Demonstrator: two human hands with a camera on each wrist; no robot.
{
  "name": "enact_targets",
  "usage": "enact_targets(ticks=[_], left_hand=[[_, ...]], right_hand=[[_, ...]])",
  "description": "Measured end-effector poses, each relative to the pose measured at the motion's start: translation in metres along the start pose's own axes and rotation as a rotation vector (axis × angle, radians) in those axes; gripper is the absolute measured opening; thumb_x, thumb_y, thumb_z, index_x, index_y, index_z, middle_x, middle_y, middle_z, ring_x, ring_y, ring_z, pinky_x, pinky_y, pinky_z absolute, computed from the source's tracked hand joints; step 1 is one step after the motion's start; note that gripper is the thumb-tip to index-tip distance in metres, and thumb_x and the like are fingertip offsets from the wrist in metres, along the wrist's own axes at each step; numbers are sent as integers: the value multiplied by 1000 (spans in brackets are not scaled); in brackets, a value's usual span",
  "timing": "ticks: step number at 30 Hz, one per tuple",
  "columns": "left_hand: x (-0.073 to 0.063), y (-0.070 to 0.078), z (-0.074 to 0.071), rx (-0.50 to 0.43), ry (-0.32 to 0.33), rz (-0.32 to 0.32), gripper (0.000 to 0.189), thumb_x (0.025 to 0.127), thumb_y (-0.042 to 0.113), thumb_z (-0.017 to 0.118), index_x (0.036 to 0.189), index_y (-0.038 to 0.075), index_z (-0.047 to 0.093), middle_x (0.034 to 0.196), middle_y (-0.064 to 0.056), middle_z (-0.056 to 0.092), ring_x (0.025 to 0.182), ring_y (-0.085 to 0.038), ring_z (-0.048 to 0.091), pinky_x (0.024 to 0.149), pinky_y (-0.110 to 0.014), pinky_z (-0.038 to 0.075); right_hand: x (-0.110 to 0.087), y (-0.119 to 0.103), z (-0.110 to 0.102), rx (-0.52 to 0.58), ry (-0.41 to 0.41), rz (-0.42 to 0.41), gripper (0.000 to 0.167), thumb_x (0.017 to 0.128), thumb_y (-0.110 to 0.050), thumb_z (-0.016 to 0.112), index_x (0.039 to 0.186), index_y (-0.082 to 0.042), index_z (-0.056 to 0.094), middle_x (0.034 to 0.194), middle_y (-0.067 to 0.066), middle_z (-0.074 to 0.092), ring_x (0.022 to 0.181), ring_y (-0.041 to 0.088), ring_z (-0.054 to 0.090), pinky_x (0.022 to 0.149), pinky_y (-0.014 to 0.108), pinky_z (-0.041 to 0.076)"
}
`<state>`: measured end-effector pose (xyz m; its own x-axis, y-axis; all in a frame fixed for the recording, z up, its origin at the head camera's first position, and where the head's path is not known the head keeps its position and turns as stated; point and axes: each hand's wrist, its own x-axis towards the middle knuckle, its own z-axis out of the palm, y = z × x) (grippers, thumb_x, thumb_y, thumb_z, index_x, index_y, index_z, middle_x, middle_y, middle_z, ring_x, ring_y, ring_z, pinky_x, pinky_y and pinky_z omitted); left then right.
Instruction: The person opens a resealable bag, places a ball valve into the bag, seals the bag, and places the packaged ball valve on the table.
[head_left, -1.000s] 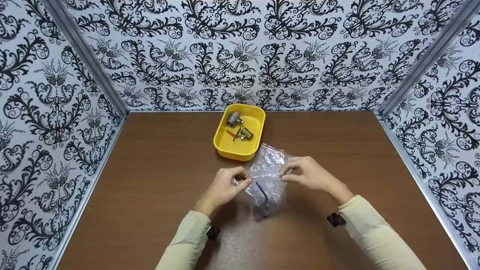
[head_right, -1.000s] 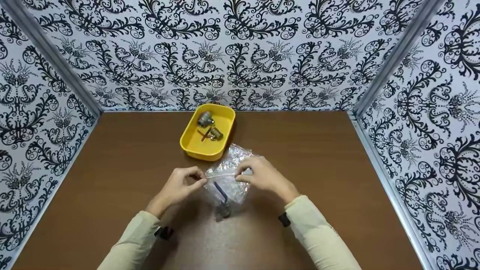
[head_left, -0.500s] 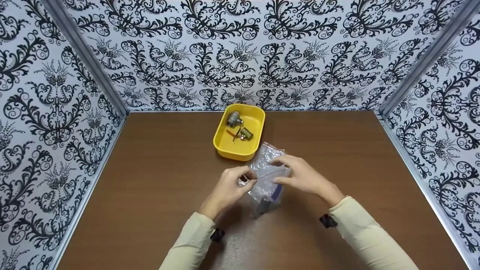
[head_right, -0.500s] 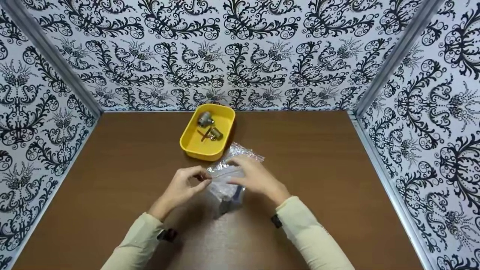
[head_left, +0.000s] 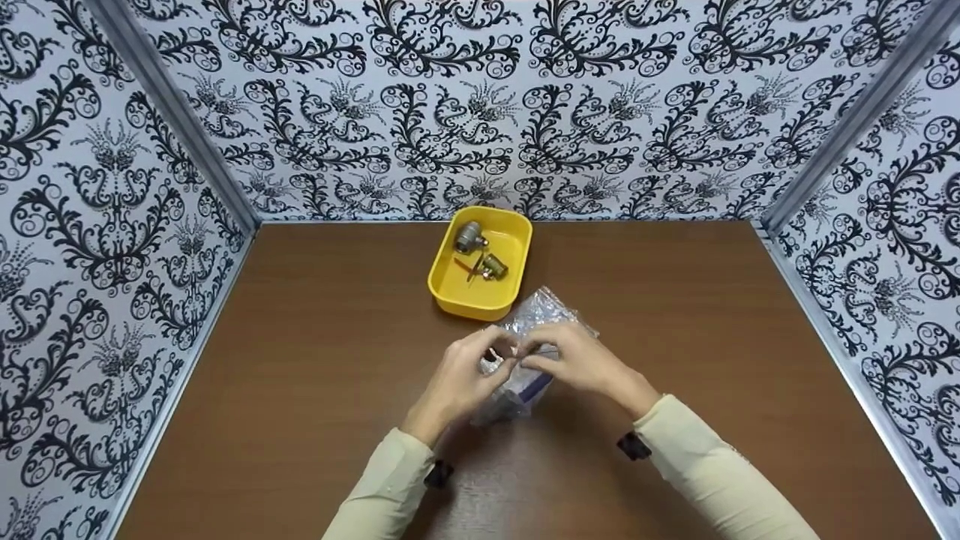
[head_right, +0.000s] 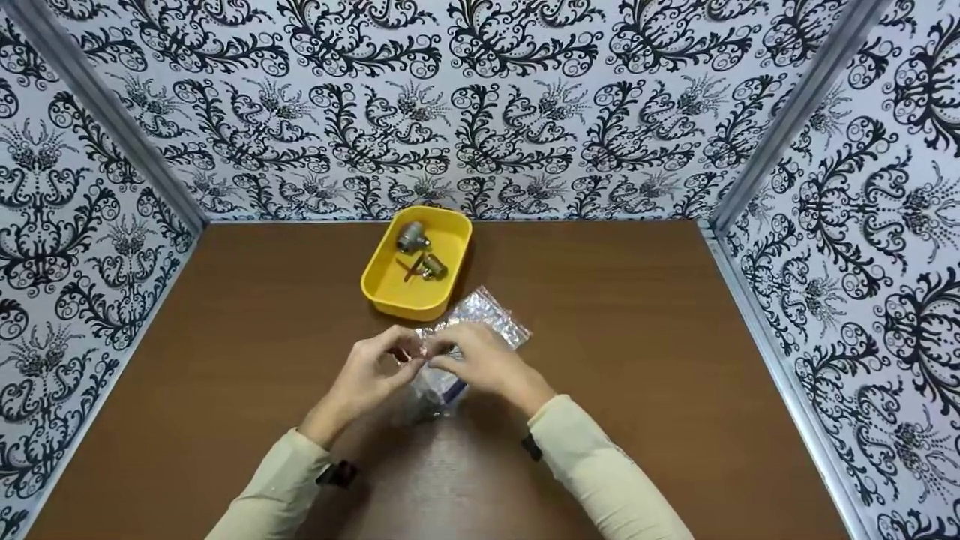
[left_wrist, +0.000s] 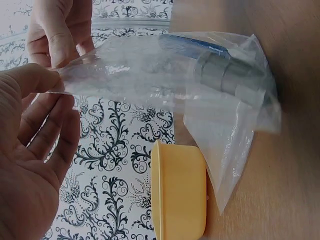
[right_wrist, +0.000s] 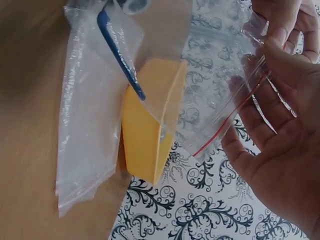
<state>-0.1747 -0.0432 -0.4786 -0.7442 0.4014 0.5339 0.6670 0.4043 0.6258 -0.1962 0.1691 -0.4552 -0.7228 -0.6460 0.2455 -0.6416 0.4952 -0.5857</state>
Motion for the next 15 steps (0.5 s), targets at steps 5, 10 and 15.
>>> enact_targets(ticks=[5,10,15], left_hand=[[-3,-3,3,115,35,-15,19,87,16,72,104,15,67,95,2,70,90,-11,65,82,-29,54],[-5,-4,6,166,51,-31,8,89,23,70,92,16,70,90,3,69,90,-11,63,82,-28,52],[-5,-2,6,149,74,-11,11,90,26,69,91,15,72,89,4,70,89,-10,64,82,-27,53]], right_hand=[[-1,-1,6,-9,83,10,7,89,-18,70,93,-14,73,89,-2,74,83,12,69,79,35,56],[-3,-5,9,-3,120,40,7,87,-17,72,92,-13,73,89,-1,74,83,12,69,80,31,56],[-6,-6,8,-17,137,34,8,87,-18,73,93,-13,73,88,-1,73,80,11,67,75,29,56]])
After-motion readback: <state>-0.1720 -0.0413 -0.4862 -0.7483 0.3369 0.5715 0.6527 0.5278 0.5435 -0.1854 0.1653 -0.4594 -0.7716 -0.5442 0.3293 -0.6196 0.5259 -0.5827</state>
